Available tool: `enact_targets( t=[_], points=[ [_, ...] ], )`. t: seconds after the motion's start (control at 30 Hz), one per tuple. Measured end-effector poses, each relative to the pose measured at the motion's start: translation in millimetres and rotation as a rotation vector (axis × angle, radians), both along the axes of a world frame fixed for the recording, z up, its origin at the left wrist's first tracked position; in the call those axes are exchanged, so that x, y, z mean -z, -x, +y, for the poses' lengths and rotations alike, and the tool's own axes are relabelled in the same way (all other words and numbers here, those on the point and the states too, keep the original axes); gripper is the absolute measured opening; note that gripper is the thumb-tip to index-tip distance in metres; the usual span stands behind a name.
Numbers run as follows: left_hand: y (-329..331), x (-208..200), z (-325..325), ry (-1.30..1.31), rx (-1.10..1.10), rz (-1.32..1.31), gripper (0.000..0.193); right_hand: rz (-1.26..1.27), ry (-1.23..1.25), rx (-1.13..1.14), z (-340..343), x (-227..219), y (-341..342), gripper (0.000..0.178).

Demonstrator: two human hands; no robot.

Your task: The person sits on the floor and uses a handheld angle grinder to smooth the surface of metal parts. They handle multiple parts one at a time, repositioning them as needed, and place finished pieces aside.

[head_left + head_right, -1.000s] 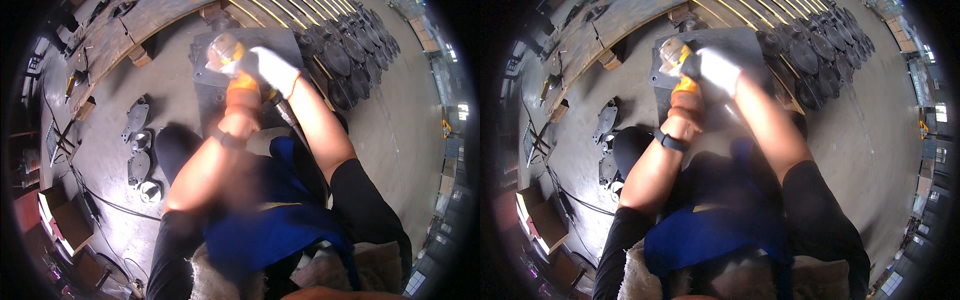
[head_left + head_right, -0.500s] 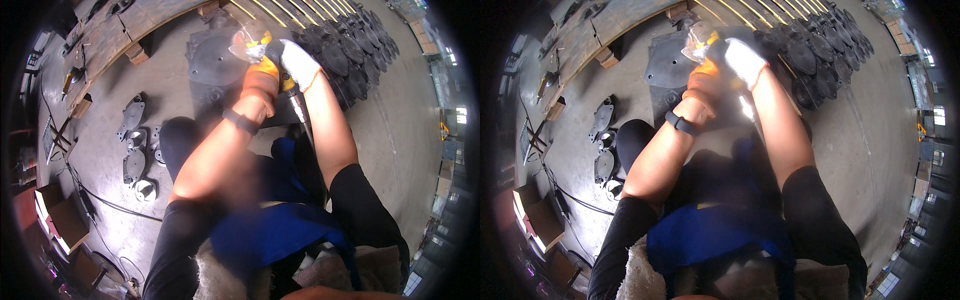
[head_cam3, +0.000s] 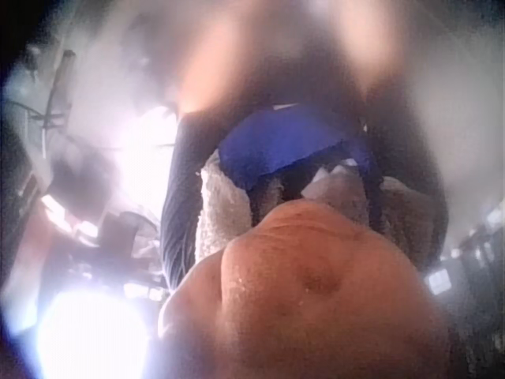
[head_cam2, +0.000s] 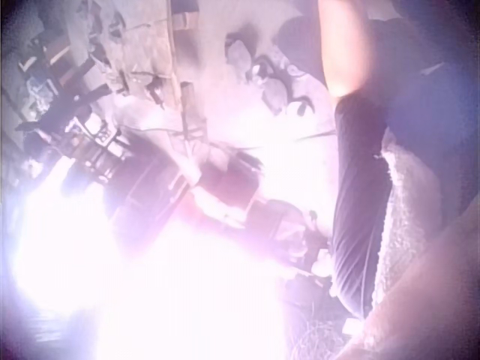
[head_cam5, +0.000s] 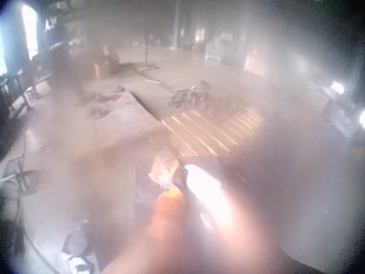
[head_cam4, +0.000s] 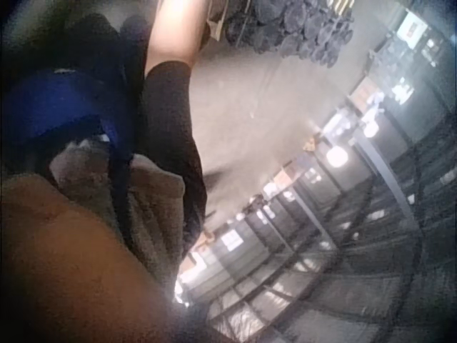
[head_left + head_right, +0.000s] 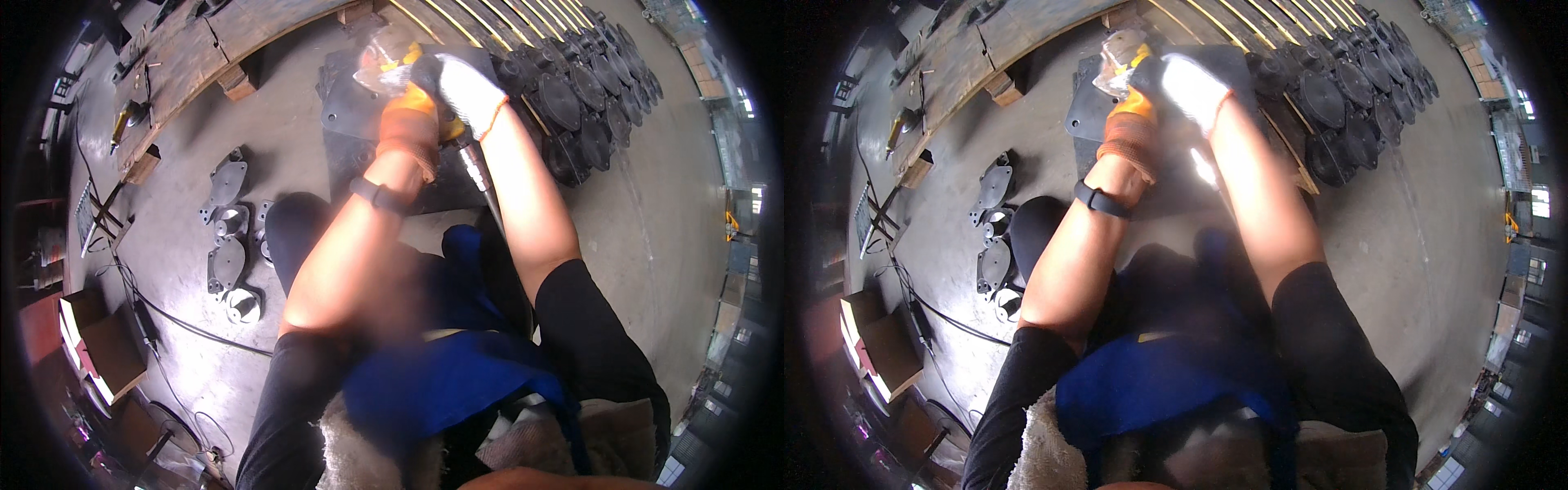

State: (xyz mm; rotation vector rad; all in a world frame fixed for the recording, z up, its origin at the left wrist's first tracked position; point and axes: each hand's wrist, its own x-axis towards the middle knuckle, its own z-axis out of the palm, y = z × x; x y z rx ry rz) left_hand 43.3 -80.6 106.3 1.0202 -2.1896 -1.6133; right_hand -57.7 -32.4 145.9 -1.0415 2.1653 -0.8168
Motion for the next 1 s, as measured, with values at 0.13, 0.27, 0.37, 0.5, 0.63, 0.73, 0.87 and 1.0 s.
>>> enact_targets(
  t=[0.13,0.27,0.37,0.5,0.63,0.73,0.87,1.0],
  points=[
    [13,4,10,0.056,0.090,-0.022,0.058,-0.402,0.377,0.253,15,49,29,0.029],
    [7,0,11,0.014,-0.029,-0.061,0.057,-0.470,0.340,0.167,8,31,10,0.022],
    [-8,-9,9,-0.087,-0.200,-0.104,0.045,-0.031,0.219,-0.155,-9,27,0,0.026],
    [-22,-1,10,0.298,-0.057,-0.244,0.029,0.100,0.282,-0.317,-11,46,-3,0.025],
    [-2,28,12,0.665,0.362,-0.312,0.027,-0.285,0.359,-0.083,21,41,3,0.025],
    [10,19,44,0.501,0.311,-0.135,0.030,-0.638,0.529,0.064,49,27,-1,0.022],
    [5,40,81,0.349,0.223,-0.113,0.032,-0.383,0.245,0.046,67,23,-14,0.022],
    [-15,100,85,0.450,0.187,-0.269,0.028,-0.154,0.309,-0.035,73,61,-24,0.021]
  ],
)
